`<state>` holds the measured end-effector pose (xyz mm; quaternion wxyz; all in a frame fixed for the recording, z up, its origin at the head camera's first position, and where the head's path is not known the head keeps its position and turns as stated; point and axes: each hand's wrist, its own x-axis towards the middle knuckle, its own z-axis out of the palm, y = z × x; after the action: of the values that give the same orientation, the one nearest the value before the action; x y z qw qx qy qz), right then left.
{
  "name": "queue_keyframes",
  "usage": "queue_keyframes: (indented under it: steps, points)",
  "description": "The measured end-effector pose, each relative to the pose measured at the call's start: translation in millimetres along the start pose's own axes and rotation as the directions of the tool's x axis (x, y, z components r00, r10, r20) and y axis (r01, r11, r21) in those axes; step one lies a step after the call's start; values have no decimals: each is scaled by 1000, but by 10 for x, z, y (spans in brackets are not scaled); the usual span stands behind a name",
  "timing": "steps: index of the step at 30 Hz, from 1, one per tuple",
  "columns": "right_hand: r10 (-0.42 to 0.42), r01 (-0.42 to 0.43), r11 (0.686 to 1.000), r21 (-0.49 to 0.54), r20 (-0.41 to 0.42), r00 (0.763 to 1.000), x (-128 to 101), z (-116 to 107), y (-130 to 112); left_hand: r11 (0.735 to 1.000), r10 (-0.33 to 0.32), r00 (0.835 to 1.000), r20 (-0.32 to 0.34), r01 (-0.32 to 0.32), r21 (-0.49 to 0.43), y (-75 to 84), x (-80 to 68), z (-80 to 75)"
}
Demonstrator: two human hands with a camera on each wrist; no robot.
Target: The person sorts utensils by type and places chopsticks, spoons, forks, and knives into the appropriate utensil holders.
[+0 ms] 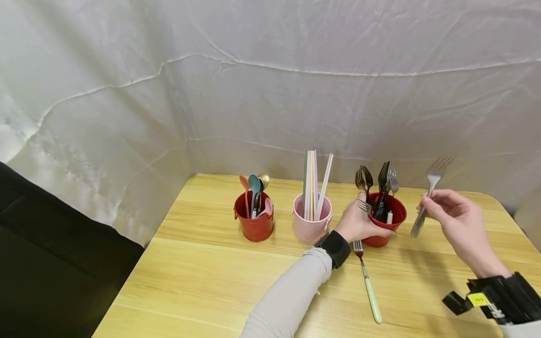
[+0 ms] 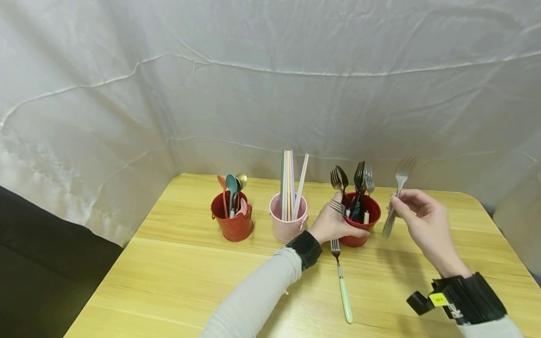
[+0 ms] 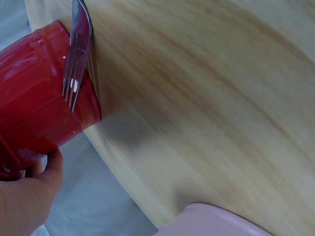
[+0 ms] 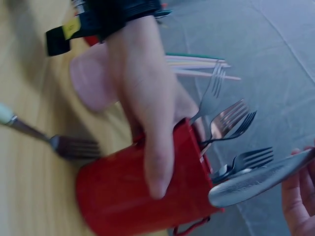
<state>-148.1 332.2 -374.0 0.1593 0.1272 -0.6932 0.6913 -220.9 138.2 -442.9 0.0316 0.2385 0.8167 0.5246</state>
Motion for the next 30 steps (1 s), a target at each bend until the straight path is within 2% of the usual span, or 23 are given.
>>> queue_keyframes:
  steps: [2,7,10,13,18,22,25,27,30]
  points:
    - [-2,5,998,57,-53,999,57,43,-25,1000,-1,1000,1,1,1,2,1,-1]
    - [8,11,995,97,-195,981,177,149,-47,1000,-18,1000,7,18,0,9,-1,-2]
    - [24,3,995,98,-269,963,238,199,-31,1000,-21,1000,12,21,-1,17,-4,-5]
    - [38,-25,999,47,-301,953,270,224,6,1000,-19,1000,12,19,8,25,-6,-10]
    - [63,-80,996,-49,-283,957,280,252,108,1000,-18,1000,6,18,21,27,-10,-12]
    - [60,-109,976,-190,-244,968,289,275,206,999,-12,1000,-2,12,36,20,-10,-7]
    - [55,-126,938,-322,-220,974,290,289,275,999,-2,1000,-1,2,37,15,-6,-5]
    - [62,-135,917,-375,-201,978,286,292,311,999,2,1000,1,-2,44,11,-1,-4]
    - [65,-135,875,-464,-164,984,263,280,346,995,-1,1000,-3,1,102,4,8,-4]
